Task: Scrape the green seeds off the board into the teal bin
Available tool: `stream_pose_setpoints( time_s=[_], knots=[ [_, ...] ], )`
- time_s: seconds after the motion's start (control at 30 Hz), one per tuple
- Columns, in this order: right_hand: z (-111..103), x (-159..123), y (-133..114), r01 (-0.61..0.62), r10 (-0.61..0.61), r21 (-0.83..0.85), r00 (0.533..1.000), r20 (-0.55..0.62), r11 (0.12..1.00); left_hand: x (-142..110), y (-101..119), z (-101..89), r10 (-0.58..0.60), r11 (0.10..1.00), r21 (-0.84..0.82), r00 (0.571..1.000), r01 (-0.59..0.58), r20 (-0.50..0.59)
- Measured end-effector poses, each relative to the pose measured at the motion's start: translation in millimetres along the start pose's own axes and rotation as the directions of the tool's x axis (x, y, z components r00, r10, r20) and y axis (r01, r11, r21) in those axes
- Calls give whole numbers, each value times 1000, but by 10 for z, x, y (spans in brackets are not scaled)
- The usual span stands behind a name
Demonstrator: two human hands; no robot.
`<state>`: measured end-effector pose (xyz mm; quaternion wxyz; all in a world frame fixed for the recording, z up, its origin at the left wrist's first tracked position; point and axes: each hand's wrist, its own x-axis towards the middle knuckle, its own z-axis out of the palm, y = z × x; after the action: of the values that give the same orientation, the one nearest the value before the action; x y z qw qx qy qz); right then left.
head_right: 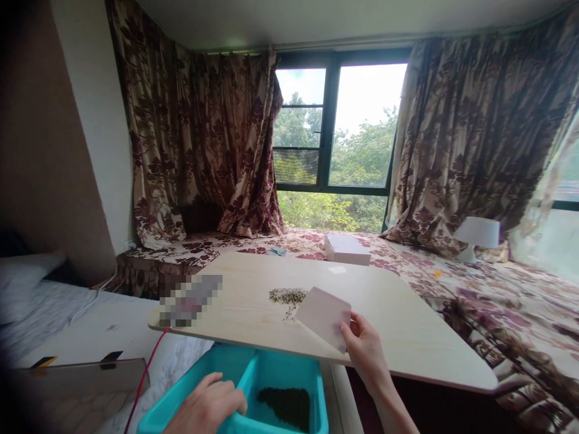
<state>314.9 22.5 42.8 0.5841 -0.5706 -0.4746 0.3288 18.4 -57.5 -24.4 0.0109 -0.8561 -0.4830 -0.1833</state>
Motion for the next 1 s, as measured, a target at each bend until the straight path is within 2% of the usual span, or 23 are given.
stream_pose_setpoints(
  time_s=[0.2,0.53,0.7,0.87,1.0],
  knots=[
    [41,-27,-25,-13,12,5,998,54,1000,-13,6,-29,11,1000,-9,1000,-11,6],
    [80,-74,-33,38,-38,-5,999,33,999,-11,-7,-44,17,999,-39,1000,-18,-17],
    [20,-79,-35,19,-21,35,997,73,999,-12,-9,-19,-1,1000,-6,1000,0,-6],
    [56,-86,0,9,-16,58,993,114,998,-8,-14,3,-6,1000,-5,1000,6,9],
    [79,-71,-13,30,-32,34,997,76,999,3,-6,-27,5,1000,-29,1000,-4,20]
  ],
)
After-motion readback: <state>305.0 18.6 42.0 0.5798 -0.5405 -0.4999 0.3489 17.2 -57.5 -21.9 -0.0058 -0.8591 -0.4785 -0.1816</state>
